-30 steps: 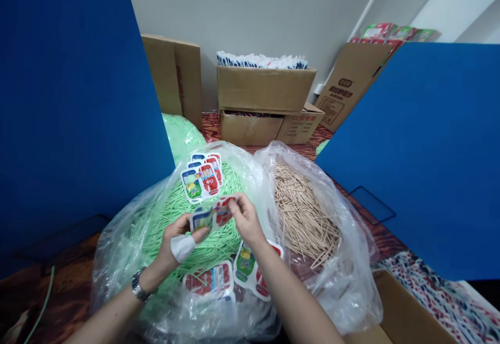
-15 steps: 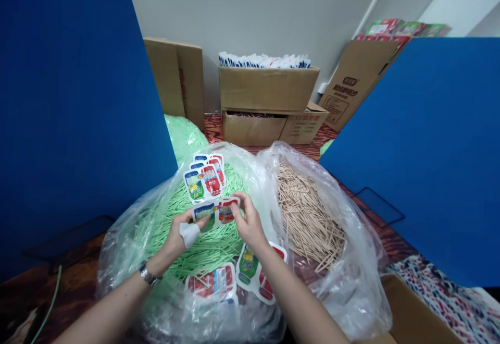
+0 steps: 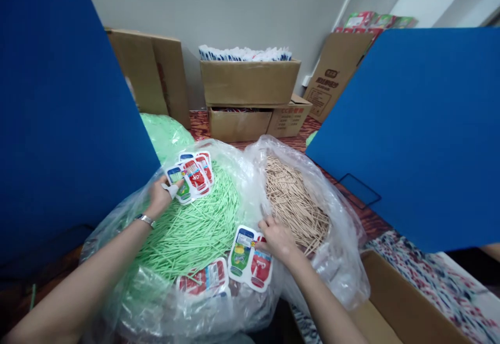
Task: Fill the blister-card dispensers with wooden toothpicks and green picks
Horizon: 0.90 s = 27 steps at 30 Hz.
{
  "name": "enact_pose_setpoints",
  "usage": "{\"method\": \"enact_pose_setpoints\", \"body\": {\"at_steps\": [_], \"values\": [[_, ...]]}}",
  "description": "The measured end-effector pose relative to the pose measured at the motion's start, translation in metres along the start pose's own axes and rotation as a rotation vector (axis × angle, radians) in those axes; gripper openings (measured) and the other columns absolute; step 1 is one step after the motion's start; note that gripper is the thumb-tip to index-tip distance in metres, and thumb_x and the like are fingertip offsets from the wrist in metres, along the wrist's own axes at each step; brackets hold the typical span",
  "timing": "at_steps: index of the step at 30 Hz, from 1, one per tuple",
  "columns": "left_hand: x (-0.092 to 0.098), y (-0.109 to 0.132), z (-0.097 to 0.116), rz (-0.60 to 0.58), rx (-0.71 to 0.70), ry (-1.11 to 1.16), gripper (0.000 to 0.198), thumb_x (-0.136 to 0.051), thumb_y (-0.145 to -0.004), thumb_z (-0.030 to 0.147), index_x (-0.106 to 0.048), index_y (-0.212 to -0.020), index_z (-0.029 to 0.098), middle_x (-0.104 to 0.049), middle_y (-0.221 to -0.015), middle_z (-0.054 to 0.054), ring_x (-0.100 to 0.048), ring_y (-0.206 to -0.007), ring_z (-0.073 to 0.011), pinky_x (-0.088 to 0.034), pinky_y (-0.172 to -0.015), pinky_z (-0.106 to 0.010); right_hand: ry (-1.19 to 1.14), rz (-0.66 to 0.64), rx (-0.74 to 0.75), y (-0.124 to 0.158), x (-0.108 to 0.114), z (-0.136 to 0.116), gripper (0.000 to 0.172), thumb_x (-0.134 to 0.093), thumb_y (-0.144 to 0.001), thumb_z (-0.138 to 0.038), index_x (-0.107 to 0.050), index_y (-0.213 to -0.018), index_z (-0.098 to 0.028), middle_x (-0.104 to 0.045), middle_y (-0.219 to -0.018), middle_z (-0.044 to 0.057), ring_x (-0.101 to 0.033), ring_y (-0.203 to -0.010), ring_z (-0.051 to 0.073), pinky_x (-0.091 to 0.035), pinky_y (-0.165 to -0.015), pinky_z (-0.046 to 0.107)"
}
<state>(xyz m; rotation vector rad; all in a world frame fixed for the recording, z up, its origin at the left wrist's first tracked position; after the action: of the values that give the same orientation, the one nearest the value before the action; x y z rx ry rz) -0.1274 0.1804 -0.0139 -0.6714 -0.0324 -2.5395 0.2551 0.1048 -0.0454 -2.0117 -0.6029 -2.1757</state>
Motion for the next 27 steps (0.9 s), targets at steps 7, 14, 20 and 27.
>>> {"method": "enact_pose_setpoints", "body": {"at_steps": [7,14,20,27], "values": [[0.012,0.001,0.007,0.061,-0.041,-0.169,0.053,-0.068,-0.069,0.041,-0.058,-0.112,0.012,-0.069,-0.095,-0.01,-0.066,-0.077,-0.0244,-0.05,-0.064,-0.031,-0.357,-0.113,0.051,-0.012,-0.027,0.015,0.026,-0.066,-0.077,-0.042,-0.054,-0.08,-0.019,-0.061,-0.085,0.002,-0.054,-0.077,0.017,-0.036,-0.065,0.024],[0.023,0.063,0.06,0.202,-0.53,-0.344,0.063,-0.068,-0.074,0.037,-0.048,-0.128,0.008,-0.038,-0.14,-0.023,-0.038,-0.129,-0.0374,-0.034,-0.105,-0.05,-0.547,0.063,0.121,-0.001,-0.013,0.019,0.014,-0.05,-0.088,-0.03,-0.056,-0.085,-0.018,-0.062,-0.077,0.0,-0.055,-0.07,0.014,-0.038,-0.065,0.023],[-0.035,0.155,0.084,-0.237,-0.769,-0.129,0.04,-0.063,-0.082,0.029,-0.054,-0.121,0.02,-0.059,-0.122,-0.012,-0.054,-0.116,-0.0281,-0.043,-0.1,-0.047,-0.373,0.151,0.012,0.009,0.007,0.027,0.024,-0.047,-0.091,-0.033,-0.06,-0.106,-0.021,-0.068,-0.085,0.005,-0.062,-0.078,0.018,-0.041,-0.071,0.027],[-0.1,0.213,0.056,-0.715,-0.355,0.125,0.095,-0.076,-0.067,0.038,-0.027,-0.146,0.017,-0.036,-0.147,-0.019,-0.036,-0.134,-0.0342,-0.032,-0.108,-0.05,-0.704,0.134,0.159,0.043,0.071,-0.034,0.02,-0.042,-0.094,-0.035,-0.053,-0.086,-0.019,-0.058,-0.071,-0.001,-0.052,-0.063,0.011,-0.035,-0.06,0.021]]}}
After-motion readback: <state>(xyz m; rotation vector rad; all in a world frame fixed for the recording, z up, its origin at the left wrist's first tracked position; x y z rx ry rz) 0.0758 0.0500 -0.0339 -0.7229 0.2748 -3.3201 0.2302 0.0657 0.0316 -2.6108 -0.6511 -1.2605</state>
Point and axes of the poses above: each hand's wrist, its own y-axis away from the middle knuckle, its own x-axis out of the back of the hand, z = x × y, the point moved 8 cm from there along -y, towards the middle knuckle
